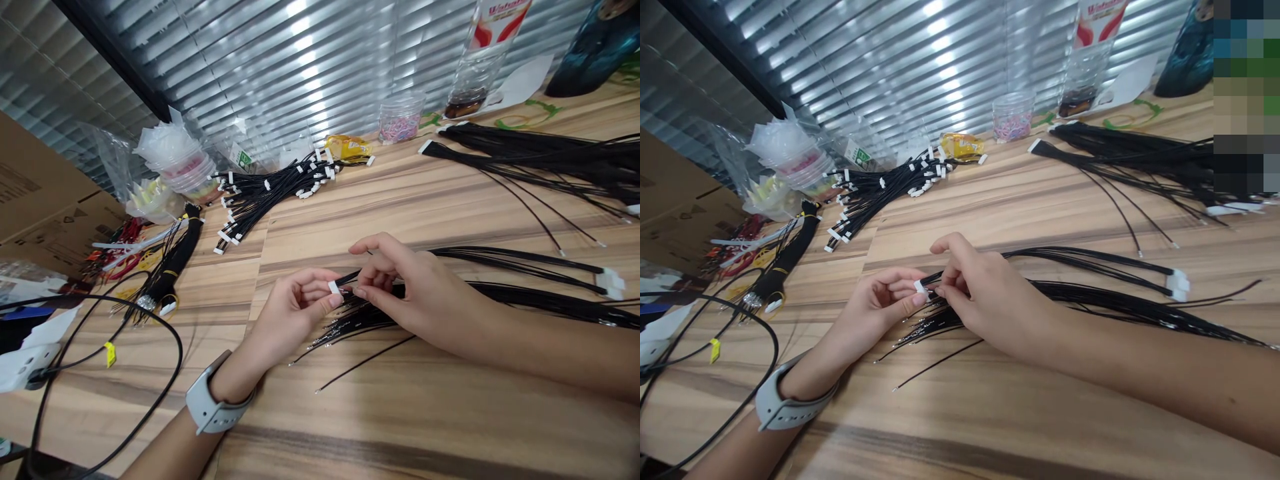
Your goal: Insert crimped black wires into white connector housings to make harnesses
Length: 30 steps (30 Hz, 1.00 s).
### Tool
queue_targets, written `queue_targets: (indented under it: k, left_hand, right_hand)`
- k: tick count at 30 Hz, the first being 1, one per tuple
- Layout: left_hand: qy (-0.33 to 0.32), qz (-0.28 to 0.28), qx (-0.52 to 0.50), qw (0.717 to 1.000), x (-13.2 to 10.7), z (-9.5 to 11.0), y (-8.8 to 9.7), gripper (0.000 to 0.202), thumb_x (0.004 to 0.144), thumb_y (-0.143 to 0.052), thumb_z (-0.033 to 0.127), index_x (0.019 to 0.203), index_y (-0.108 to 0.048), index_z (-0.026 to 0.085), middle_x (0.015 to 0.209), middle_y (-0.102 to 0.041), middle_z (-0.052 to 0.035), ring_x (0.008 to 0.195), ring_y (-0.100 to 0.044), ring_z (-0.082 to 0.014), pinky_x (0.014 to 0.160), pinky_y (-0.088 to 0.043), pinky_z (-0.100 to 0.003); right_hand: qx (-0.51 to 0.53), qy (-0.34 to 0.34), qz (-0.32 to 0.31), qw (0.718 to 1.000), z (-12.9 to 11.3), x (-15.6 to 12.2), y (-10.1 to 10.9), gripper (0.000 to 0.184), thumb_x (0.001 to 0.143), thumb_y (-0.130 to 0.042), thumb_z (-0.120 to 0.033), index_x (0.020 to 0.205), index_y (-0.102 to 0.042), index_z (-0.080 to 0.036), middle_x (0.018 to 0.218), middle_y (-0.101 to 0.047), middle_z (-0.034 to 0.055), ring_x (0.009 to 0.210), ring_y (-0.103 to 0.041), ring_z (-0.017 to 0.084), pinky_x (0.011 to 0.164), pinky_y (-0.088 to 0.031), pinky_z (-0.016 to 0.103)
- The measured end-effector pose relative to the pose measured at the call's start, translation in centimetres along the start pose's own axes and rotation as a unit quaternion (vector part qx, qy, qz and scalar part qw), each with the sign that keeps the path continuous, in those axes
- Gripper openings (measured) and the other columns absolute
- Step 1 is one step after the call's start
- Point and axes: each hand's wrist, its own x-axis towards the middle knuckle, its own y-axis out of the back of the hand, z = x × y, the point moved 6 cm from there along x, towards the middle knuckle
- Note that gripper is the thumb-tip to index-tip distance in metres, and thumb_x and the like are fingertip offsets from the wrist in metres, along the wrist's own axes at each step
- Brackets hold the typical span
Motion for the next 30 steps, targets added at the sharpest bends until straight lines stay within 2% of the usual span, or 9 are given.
queue_targets:
  k: [7, 14, 24, 30]
  left_hand:
    - [0.006, -0.006, 0.014, 1.000, 0.08, 0.10, -0.06, 0.021, 0.069, -0.071, 0.016, 0.089, -0.066, 0.017, 0.076, -0.070, 0.0012, 0.072, -0.063, -0.0081, 0.071, -0.048, -0.017]
    - [0.000, -0.014, 0.034, 0.999, 0.03, 0.04, -0.04, 0.018, 0.071, -0.069, 0.016, 0.089, -0.066, 0.017, 0.082, -0.072, -0.0013, 0.072, -0.064, -0.0097, 0.069, -0.048, -0.019]
    - [0.023, -0.024, 0.036, 0.999, -0.01, -0.08, -0.05, 0.019, 0.072, -0.069, 0.018, 0.090, -0.064, 0.016, 0.082, -0.072, -0.0006, 0.072, -0.064, -0.0083, 0.067, -0.047, -0.017]
    - [0.033, -0.030, 0.037, 0.998, 0.00, -0.23, -0.05, 0.022, 0.072, -0.069, 0.018, 0.093, -0.063, 0.015, 0.082, -0.071, -0.0026, 0.075, -0.066, -0.0120, 0.071, -0.049, -0.022]
  right_hand:
    - [0.056, -0.024, -0.027, 0.998, 0.20, 0.16, -0.33, 0.037, 0.082, -0.049, -0.012, 0.115, -0.036, -0.021, 0.074, -0.061, -0.0024, 0.068, -0.059, 0.011, 0.065, -0.047, 0.025]
    - [0.033, -0.004, -0.021, 0.999, 0.09, 0.20, -0.11, 0.041, 0.080, -0.050, -0.008, 0.117, -0.036, -0.020, 0.076, -0.059, -0.0018, 0.068, -0.057, 0.011, 0.066, -0.047, 0.026]
    - [0.034, 0.010, -0.032, 0.999, 0.16, 0.25, -0.16, 0.046, 0.077, -0.054, -0.007, 0.118, -0.036, -0.020, 0.077, -0.058, -0.0022, 0.068, -0.058, 0.011, 0.065, -0.047, 0.025]
    - [0.067, 0.033, -0.044, 0.996, 0.03, 0.33, -0.16, 0.042, 0.077, -0.055, -0.011, 0.114, -0.039, -0.023, 0.078, -0.059, -0.0021, 0.071, -0.059, 0.011, 0.067, -0.049, 0.025]
